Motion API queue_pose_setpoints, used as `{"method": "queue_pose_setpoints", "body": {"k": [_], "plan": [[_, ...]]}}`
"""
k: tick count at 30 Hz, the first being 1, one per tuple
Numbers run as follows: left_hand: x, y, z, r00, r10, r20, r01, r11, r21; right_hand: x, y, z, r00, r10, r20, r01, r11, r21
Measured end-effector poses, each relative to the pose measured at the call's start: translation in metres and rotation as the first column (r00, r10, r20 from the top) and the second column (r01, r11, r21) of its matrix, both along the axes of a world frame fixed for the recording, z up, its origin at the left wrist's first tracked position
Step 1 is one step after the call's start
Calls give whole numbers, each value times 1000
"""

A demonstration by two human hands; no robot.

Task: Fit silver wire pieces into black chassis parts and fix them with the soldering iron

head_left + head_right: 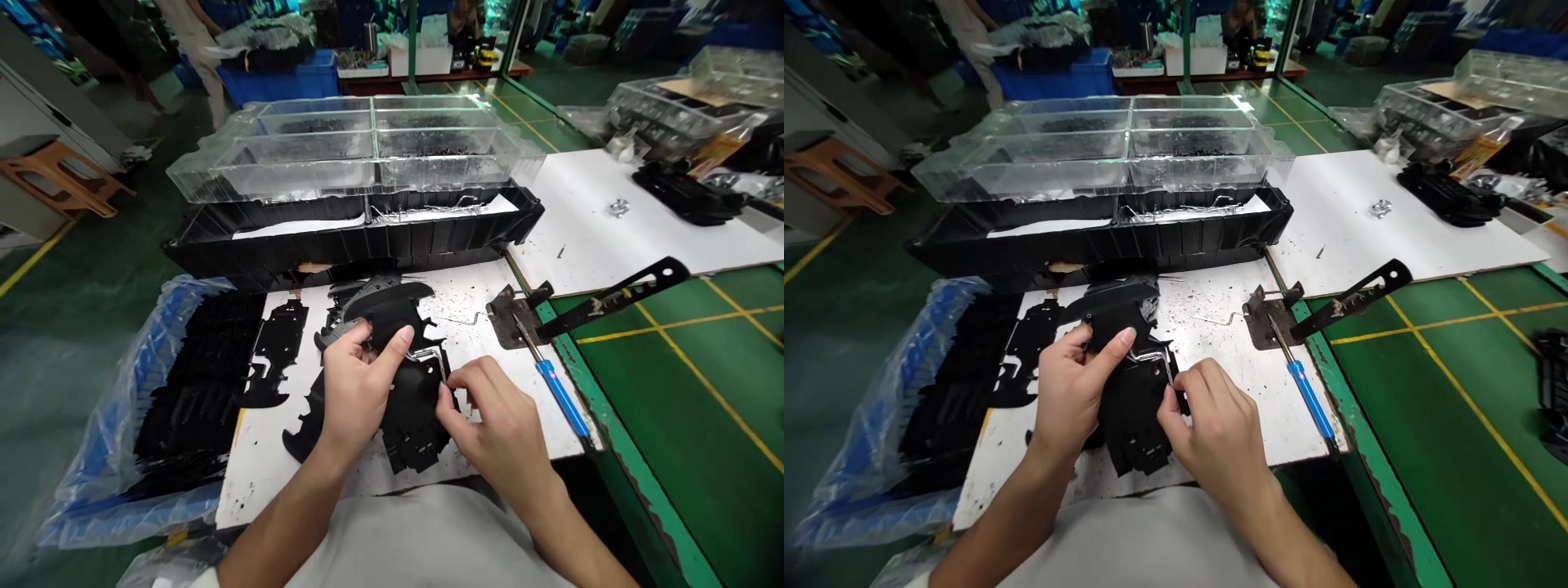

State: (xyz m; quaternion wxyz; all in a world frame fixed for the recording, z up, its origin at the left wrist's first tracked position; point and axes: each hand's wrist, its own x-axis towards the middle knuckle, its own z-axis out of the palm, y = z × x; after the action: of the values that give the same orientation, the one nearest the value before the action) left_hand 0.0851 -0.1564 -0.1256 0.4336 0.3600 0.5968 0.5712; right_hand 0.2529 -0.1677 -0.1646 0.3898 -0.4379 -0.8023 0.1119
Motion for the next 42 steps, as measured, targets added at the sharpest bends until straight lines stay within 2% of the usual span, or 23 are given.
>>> {"method": "queue_pose_setpoints", "body": {"k": [5, 9, 11, 13, 15, 16, 19, 23, 25, 27, 29, 33, 36, 38, 39, 40, 42], "plan": [[1, -3, 2, 999, 31, -17, -30, 999, 45, 1, 1, 2, 1000, 19, -7, -19, 996, -81], [-4, -6, -1, 1000, 13, -5, -13, 999, 42, 5, 3, 3, 988, 54, -147, -93, 959, -268], [-7, -7, -4, 999, -24, 47, 22, 999, 47, 8, 3, 4, 954, 34, -298, -168, 884, -436], [-10, -7, -7, 989, -78, 126, 71, 996, 57, 10, 4, 4, 889, -33, -457, -280, 749, -600], [-11, -6, -11, 977, -129, 169, 120, 991, 61, 10, 4, 3, 818, -105, -566, -386, 629, -675], [-11, -5, -13, 974, -147, 170, 138, 988, 62, 10, 3, 1, 791, -126, -599, -418, 604, -679], [-4, -2, -19, 973, -170, 158, 162, 985, 60, 9, 4, -7, 738, -179, -651, -424, 628, -653], [7, 4, -28, 956, -171, 238, 181, 983, -19, 14, -1, -14, 709, -256, -658, -383, 643, -663], [12, 7, -31, 955, -132, 267, 149, 988, -43, 20, -7, -14, 716, -279, -640, -389, 602, -697], [16, 12, -33, 958, -99, 269, 112, 993, -33, 26, -12, -15, 724, -299, -622, -413, 534, -738], [22, 17, -37, 957, -102, 271, 110, 994, -12, 34, -16, -20, 725, -322, -608, -422, 490, -763], [41, 25, -54, 941, -169, 294, 181, 983, -14, 53, -18, -37, 712, -393, -582, -361, 506, -783], [43, 18, -68, 975, -158, 158, 170, 984, -62, 73, -23, -51, 714, -462, -525, -289, 489, -823], [28, 3, -74, 992, -98, -81, 96, 995, -25, 88, -29, -60, 729, -498, -470, -239, 458, -856], [16, -6, -76, 969, -51, -244, 56, 998, 14, 95, -31, -65, 742, -508, -438, -214, 440, -872], [1, -17, -78, 912, -9, -410, 31, 998, 46, 100, -33, -70, 757, -512, -406, -190, 421, -887], [-29, -38, -83, 729, 76, -680, -48, 997, 59, 108, -34, -79, 795, -505, -336, -140, 385, -912]]}}
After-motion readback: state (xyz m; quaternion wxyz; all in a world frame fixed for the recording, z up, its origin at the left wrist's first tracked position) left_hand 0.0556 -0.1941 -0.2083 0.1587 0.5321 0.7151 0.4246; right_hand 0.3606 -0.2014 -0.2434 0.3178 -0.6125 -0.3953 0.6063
